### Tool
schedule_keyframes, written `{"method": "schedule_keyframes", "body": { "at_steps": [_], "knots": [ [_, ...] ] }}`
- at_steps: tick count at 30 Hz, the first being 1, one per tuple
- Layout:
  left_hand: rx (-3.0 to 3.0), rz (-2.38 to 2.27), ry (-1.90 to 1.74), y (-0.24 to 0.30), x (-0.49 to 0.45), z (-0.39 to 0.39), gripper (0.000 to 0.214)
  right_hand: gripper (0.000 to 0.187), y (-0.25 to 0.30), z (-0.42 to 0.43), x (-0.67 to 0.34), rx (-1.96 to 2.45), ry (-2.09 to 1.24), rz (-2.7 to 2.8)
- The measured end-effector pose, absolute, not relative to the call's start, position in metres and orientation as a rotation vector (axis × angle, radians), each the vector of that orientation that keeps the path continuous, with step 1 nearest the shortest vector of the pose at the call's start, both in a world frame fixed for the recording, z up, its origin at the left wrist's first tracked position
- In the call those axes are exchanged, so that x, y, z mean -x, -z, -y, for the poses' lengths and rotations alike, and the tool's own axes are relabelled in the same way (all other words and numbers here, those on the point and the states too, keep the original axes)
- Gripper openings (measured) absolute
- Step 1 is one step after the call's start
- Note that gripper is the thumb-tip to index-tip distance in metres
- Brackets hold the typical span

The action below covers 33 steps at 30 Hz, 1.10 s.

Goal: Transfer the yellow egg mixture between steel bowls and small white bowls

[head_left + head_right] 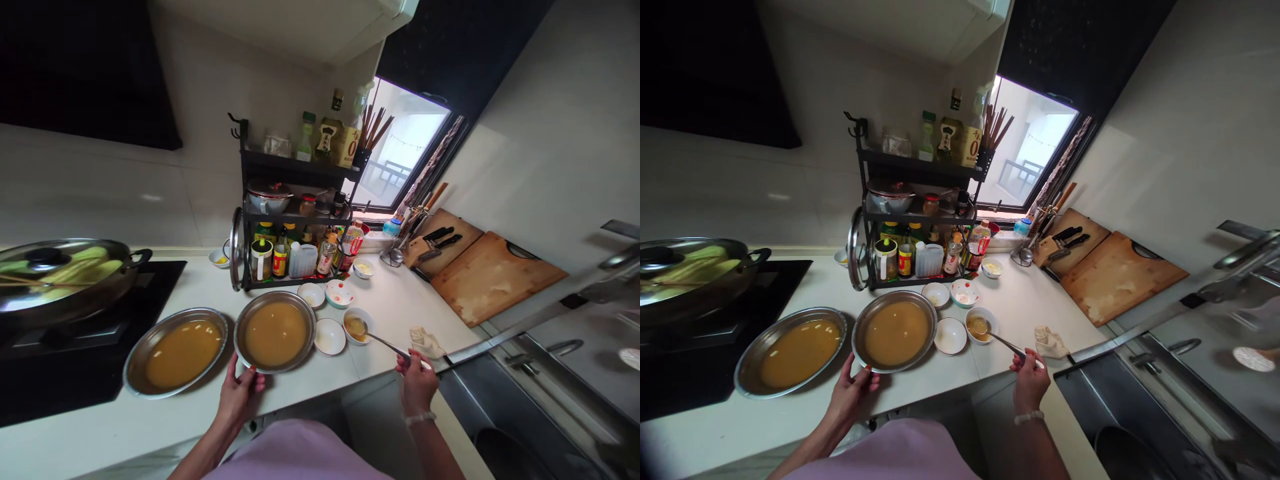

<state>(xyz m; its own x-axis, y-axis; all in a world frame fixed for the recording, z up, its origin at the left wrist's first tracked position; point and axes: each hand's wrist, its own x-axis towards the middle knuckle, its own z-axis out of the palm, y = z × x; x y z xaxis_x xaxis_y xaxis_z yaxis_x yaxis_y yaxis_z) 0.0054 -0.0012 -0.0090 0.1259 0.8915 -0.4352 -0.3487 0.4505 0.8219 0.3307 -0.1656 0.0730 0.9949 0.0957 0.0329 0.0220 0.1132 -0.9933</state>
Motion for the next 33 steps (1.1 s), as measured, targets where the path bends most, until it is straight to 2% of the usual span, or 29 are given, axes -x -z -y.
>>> {"method": "schedule_keyframes", "body": {
  "at_steps": [13, 20, 28, 33],
  "knots": [
    [-0.583, -1.051, -0.993, 0.005, -0.005, 0.002, 0.091, 0.037, -0.111, 0.147, -0.296, 1.376, -0.16, 0.245],
    [-0.558, -1.043, -0.993, 0.002, -0.007, 0.002, 0.083, 0.034, -0.099, 0.115, -0.253, 1.332, -0.339, 0.373],
    [-0.574, -1.067, -0.988, 0.003, -0.006, 0.003, 0.083, 0.024, -0.08, 0.118, -0.223, 1.359, -0.248, 1.073],
    [-0.573, -1.031, -0.99, 0.005, -0.005, 0.003, 0.084, 0.027, -0.088, 0.134, -0.234, 1.347, -0.106, 1.401]
  ]
}}
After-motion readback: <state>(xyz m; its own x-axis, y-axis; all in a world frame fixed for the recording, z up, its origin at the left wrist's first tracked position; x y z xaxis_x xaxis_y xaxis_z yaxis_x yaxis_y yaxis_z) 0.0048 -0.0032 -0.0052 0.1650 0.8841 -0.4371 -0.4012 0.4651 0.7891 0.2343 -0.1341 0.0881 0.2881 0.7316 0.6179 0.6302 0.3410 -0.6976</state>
